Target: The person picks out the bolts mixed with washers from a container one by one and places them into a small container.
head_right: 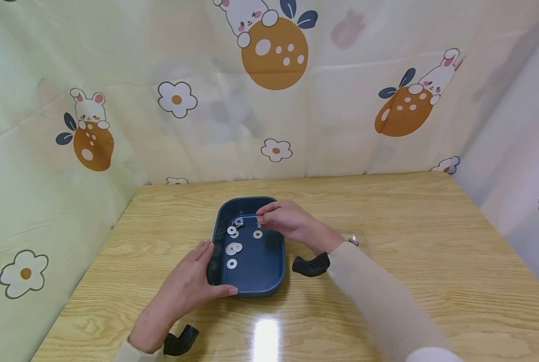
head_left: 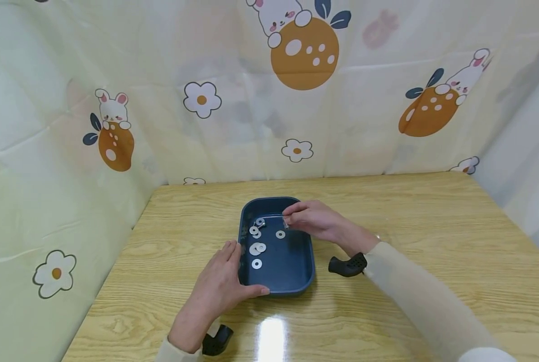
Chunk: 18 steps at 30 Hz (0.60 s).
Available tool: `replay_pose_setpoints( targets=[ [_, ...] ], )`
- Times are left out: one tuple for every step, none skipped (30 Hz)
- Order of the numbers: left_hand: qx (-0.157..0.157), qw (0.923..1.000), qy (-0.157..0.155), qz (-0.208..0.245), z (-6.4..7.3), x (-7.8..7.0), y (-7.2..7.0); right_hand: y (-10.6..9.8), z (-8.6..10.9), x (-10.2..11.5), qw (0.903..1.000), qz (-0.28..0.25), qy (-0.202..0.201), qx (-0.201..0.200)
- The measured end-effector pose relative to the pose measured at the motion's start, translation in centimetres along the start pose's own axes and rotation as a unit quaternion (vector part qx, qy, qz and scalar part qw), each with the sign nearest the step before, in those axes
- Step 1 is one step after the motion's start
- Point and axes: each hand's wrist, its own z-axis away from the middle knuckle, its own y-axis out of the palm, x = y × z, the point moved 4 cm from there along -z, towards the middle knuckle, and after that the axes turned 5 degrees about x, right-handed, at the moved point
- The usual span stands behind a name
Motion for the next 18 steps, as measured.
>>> replay_pose_setpoints(
  targets=[
    [0.0, 1.0, 0.0, -0.001, 0.0, 0.0, 0.0, -0.2, 0.2, 0.0, 1.0, 0.0, 0.0, 0.001],
    [0.0, 1.0, 0.0, -0.003, 0.0, 0.0, 0.0, -0.4, 0.3, 0.0, 1.0, 0.001, 0.0, 0.001],
    [0.001, 1.0, 0.0, -0.003, 0.0, 0.0, 0.0, -0.6, 0.5, 0.0, 1.0, 0.001, 0.0, 0.001],
    [0.002, 1.0, 0.0, -0.004, -0.1, 0.0, 0.0, -0.8, 0.7, 0.0, 1.0, -0.001, 0.0, 0.002],
    [0.002, 1.0, -0.001, -0.004, -0.1, -0.1, 0.0, -1.0, 0.9, 0.0, 1.0, -0.002, -0.001, 0.005],
    [0.004, 1.0, -0.001, -0.003, -0.1, -0.1, 0.0, -1.3, 1.1, 0.0, 0.9999, -0.007, -0.004, 0.007],
    [0.004, 1.0, -0.001, -0.004, 0.0, -0.1, 0.0, -1.5, 1.3, 0.0, 0.9999, -0.01, -0.007, 0.01],
    [0.004, 1.0, -0.001, -0.004, 0.0, -0.1, -0.1, -1.8, 1.6, 0.1, 0.9998, -0.013, -0.01, 0.012],
    [0.004, 1.0, -0.001, -0.004, 0.0, -0.1, -0.1, -2.1, 1.8, 0.0, 0.9997, -0.016, -0.013, 0.014],
    [0.004, 1.0, 0.0, -0.005, 0.0, -0.1, -0.1, -2.5, 2.0, 0.0, 0.9995, -0.02, -0.018, 0.018],
    [0.003, 1.0, 0.001, -0.007, 0.0, -0.1, -0.1, -2.7, 2.2, 0.0, 0.9993, -0.023, -0.022, 0.02],
    [0.003, 1.0, 0.002, -0.008, 0.0, 0.0, -0.2, -3.0, 2.4, 0.0, 0.9992, -0.025, -0.025, 0.02],
    [0.002, 1.0, 0.003, -0.008, 0.0, 0.0, -0.2, -3.3, 2.6, 0.0, 0.9992, -0.024, -0.027, 0.02],
    [0.001, 1.0, 0.004, -0.008, 0.0, 0.0, -0.2, -3.6, 2.8, 0.0, 0.9992, -0.023, -0.028, 0.019],
    [0.001, 1.0, 0.004, -0.008, 0.0, 0.0, -0.2, -3.9, 3.0, 0.0, 0.9991, -0.026, -0.028, 0.018],
    [0.001, 1.0, 0.005, -0.008, 0.0, 0.0, -0.2, -4.2, 3.2, -0.1, 0.9991, -0.029, -0.027, 0.016],
    [0.001, 1.0, 0.007, -0.007, 0.0, 0.0, -0.2, -4.5, 3.5, -0.1, 0.9992, -0.03, -0.025, 0.013],
    [0.0, 0.9999, 0.008, -0.007, 0.0, 0.0, -0.2, -4.9, 3.8, -0.1, 0.9991, -0.034, -0.023, 0.009]
  ],
)
